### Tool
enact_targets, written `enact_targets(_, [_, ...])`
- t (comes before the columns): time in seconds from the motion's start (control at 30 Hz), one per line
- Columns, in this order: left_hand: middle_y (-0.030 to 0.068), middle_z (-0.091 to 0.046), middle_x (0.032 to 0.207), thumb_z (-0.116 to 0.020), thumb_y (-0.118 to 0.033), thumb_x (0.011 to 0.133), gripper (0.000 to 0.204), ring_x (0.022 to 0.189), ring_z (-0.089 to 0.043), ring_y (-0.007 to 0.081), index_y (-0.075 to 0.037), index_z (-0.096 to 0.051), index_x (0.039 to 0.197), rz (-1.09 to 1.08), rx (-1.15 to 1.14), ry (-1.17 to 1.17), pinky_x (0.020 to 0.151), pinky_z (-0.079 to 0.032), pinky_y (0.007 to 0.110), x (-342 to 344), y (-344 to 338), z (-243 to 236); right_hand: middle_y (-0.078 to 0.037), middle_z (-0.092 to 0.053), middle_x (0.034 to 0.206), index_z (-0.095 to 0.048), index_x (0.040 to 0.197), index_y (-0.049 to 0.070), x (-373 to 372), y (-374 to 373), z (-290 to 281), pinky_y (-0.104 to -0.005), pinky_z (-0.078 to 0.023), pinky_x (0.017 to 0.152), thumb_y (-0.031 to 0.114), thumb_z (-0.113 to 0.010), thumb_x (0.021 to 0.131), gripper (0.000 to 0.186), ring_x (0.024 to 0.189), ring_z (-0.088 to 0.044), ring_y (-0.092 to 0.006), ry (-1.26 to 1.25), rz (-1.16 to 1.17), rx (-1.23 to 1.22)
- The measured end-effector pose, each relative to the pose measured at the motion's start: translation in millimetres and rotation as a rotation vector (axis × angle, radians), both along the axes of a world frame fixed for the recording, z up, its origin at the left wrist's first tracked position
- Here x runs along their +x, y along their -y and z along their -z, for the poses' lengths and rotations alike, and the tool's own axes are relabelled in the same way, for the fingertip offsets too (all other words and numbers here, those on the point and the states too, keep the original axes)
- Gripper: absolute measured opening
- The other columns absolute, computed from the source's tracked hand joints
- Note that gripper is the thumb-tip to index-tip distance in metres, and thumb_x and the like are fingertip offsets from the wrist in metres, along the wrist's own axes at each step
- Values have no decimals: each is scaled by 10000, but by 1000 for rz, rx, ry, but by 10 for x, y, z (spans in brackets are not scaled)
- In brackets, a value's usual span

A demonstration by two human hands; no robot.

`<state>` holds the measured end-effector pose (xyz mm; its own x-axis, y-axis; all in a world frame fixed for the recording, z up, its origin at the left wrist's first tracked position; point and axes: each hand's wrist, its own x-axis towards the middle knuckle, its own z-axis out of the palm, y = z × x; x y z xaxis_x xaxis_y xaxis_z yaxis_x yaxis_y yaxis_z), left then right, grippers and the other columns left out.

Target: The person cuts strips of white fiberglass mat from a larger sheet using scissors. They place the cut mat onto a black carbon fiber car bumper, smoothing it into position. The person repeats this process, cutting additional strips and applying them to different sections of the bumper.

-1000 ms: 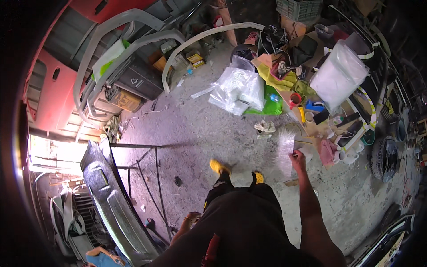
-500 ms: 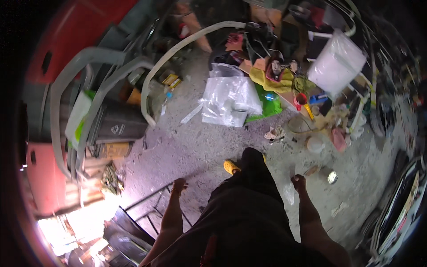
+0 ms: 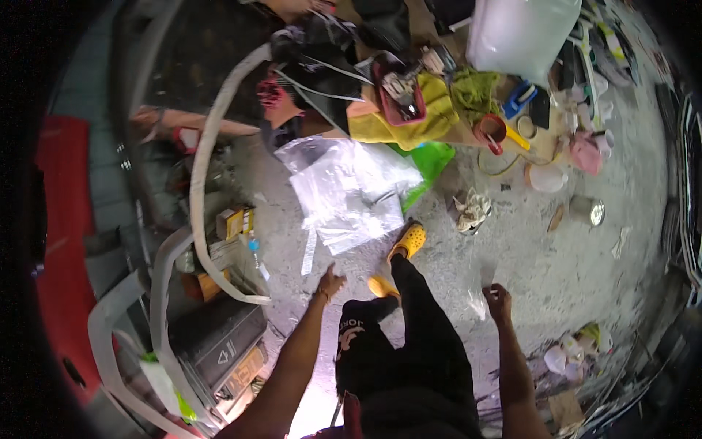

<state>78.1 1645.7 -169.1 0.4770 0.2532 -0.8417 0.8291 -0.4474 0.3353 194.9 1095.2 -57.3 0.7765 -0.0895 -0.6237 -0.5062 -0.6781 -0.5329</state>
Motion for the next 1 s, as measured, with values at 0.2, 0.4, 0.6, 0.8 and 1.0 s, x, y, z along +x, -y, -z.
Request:
enact_targets(0.2, [308, -278, 1456, -697, -308, 805, 839, 1372, -266, 414, 45, -268, 1434, 553, 104, 315, 1141, -264, 411, 2168, -661, 1842, -167, -649, 799, -620, 959, -17, -1531, -154, 271, -362, -485, 619, 235, -726, 819, 307, 687, -614, -268, -154, 253, -84])
enact_targets(0.4, [294, -254, 1476, -705, -281, 791, 876, 1380, -236, 408, 101, -226, 1418, 651, 339, 809, 1160, -203, 416, 4241, -782, 2956, -117, -596, 801, -601, 933, -36, -2872, -559, 337, -332, -463, 619, 252, -749, 794, 352, 708, -562, -160, -361, 373, -185])
enact_targets(0.6, [227, -633, 926, -683, -402, 799, 590, 806, -626, 300, 47, -531, 1150, 694, 581, 452, 726, -490, 409, 4915, -769, 2985, -8, -491, 599, -541, 686, 17, -3516, -817, 525, -279, -377, 526, 168, -709, 792, 249, 569, -456, -83, -604, 587, -122])
enact_targets(0.8, [82, -604, 592, -767, -230, 801, 270, 434, -584, 175, -47, -577, 854, 433, 162, 418, 396, -424, 319, 3131, -450, 2047, 6, -529, 610, -591, 741, 29, -3219, -1124, 428, -260, -386, 484, 207, -714, 818, 230, 539, -445, -71, -529, 606, -6])
enact_targets(1.0, [152, -651, 810, -664, -140, 848, 150, 722, -652, 304, 4, -631, 824, 371, 180, 707, 611, -509, 369, 1703, 358, 1628, -14, -586, 653, -627, 821, 16, -3071, -1253, 380, -256, -417, 494, 227, -708, 839, 226, 570, -482, -69, -433, 669, 86])
